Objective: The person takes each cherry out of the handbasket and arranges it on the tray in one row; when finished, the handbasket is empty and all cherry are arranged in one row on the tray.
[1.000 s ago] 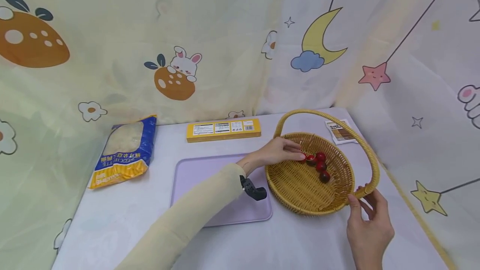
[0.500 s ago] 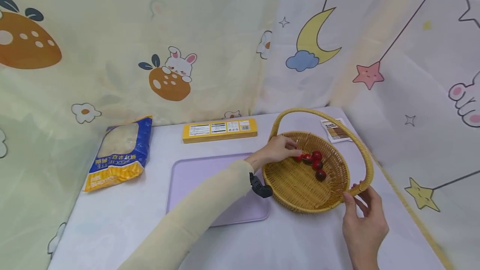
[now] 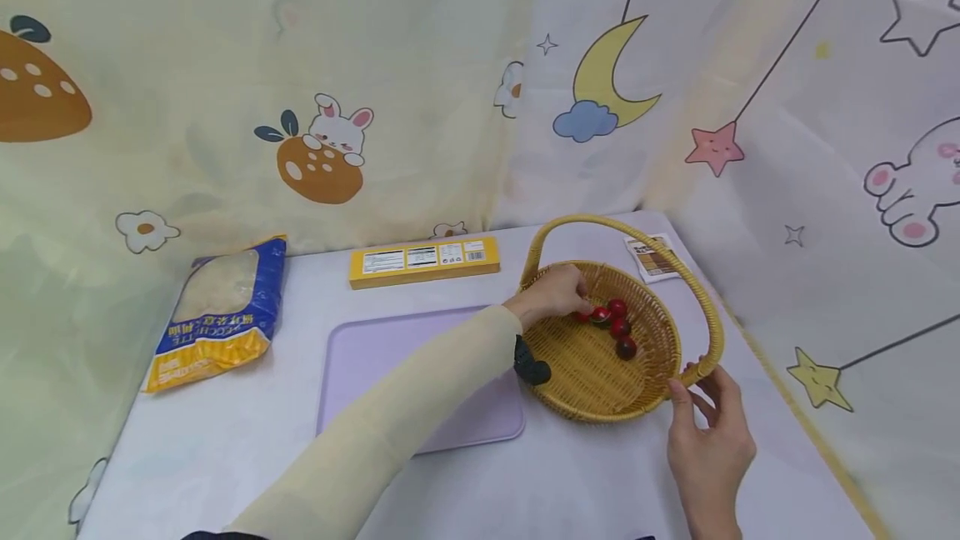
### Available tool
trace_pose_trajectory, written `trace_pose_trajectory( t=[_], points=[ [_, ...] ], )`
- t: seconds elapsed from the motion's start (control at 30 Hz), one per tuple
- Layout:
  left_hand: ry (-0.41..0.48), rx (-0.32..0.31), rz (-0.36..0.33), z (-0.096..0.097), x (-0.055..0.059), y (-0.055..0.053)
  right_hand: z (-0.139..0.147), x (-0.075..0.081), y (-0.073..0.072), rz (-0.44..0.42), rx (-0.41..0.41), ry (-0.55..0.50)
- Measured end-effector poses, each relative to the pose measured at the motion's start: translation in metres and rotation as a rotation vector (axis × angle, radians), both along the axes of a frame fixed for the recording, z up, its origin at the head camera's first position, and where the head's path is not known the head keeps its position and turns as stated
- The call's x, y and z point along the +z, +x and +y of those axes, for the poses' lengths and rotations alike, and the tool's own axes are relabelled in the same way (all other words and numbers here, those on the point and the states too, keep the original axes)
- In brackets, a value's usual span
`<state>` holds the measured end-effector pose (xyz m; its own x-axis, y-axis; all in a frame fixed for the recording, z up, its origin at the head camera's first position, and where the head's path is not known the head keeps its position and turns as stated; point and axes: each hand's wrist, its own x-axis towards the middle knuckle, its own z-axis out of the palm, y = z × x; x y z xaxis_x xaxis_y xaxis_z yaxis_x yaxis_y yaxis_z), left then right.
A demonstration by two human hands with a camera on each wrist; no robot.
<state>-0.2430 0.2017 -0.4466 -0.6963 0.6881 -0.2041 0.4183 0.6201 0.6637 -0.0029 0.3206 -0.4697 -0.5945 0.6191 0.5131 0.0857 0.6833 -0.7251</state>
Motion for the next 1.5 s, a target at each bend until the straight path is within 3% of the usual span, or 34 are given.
trace_pose_trajectory(
  t=[0.27, 0.43, 0.77, 1.0, 1.2, 1.5],
  points=[
    [-0.154, -0.080, 0.186, 0.006, -0.001, 0.006, -0.002, 0.000, -0.001, -0.003, 0.011, 0.001],
    [-0.183, -0.128, 0.271, 0.006, -0.001, 0.009, -0.002, 0.001, 0.001, -0.019, 0.006, 0.014],
    [-0.175, -0.175, 0.251, 0.000, 0.000, 0.012, -0.002, -0.001, 0.001, -0.007, 0.001, 0.033],
    [-0.123, -0.228, 0.236, -0.009, 0.014, 0.013, -0.004, 0.000, 0.000, -0.005, -0.005, 0.037],
    [-0.076, -0.245, 0.170, -0.033, 0.028, 0.015, -0.006, -0.002, -0.002, 0.026, -0.013, 0.010],
    [0.052, -0.318, 0.192, -0.085, 0.046, 0.017, -0.005, -0.001, 0.000, 0.049, -0.024, -0.010]
  ],
)
